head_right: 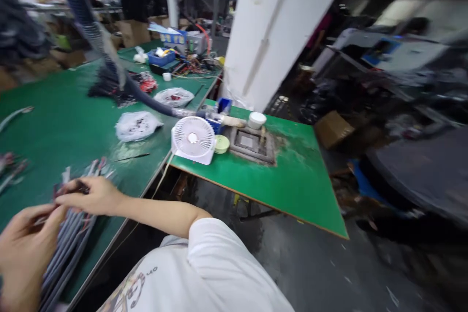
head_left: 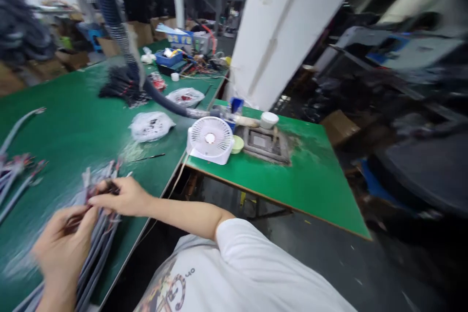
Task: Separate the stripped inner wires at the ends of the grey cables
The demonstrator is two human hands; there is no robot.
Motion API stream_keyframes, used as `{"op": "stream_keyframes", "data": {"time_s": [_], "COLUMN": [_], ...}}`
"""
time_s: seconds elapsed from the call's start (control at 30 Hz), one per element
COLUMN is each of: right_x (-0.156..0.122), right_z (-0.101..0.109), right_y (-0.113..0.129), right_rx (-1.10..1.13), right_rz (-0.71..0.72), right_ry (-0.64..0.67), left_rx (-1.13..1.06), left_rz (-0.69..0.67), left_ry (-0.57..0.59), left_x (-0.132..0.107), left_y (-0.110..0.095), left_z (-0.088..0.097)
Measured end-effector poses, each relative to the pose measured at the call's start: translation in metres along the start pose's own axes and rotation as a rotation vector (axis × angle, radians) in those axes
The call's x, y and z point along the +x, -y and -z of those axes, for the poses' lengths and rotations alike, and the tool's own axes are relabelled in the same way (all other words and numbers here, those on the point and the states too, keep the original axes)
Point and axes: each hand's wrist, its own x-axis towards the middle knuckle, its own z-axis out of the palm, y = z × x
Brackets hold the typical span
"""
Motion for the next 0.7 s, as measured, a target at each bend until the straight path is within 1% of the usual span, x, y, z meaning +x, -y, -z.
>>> {"op": "stream_keyframes", "data": {"time_s": [0.03,0.07,0.1,0.13,0.23,0.33,0.4,0.47,0.5,0.57,0.63,0.7], "right_x": [-0.001,-0.003,-0.003,-0.003,-0.002,-0.002,-0.001,0.001,0.002,0.004,0.006,0.006], "right_z": [-0.001,-0.002,-0.004,-0.005,-0.010,-0.017,-0.021,-0.025,-0.025,-0.025,-0.024,-0.022], "right_y": [0.001,0.002,0.003,0.004,0.005,0.002,-0.001,-0.003,-0.004,-0.006,-0.005,-0.003], "right_rx": [0.017,0.032,0.049,0.065,0.128,0.202,0.226,0.251,0.263,0.284,0.282,0.254], "right_rz": [-0.005,-0.015,-0.032,-0.041,-0.076,-0.097,-0.103,-0.110,-0.118,-0.137,-0.149,-0.149], "right_ry": [-0.017,-0.041,-0.051,-0.051,-0.020,0.006,0.006,-0.012,-0.022,-0.031,-0.019,-0.004], "left_rx": [0.006,-0.033,-0.102,-0.170,-0.358,-0.548,-0.655,-0.733,-0.759,-0.788,-0.787,-0.738], "left_rz": [-0.021,-0.020,-0.008,0.030,0.159,0.312,0.407,0.470,0.481,0.455,0.382,0.272], "left_ry": [-0.087,-0.090,-0.123,-0.108,-0.119,-0.107,-0.094,-0.072,-0.055,0.008,0.094,0.127], "left_x": [0.001,0.003,0.004,0.006,0.009,0.010,0.010,0.012,0.013,0.015,0.016,0.015], "left_y": [0.000,0.000,-0.001,-0.002,-0.005,-0.004,-0.003,-0.002,-0.001,0.000,0.001,0.003], "left_z": [-0.002,-0.003,-0.003,-0.002,0.000,0.002,0.004,0.007,0.009,0.012,0.014,0.015]}}
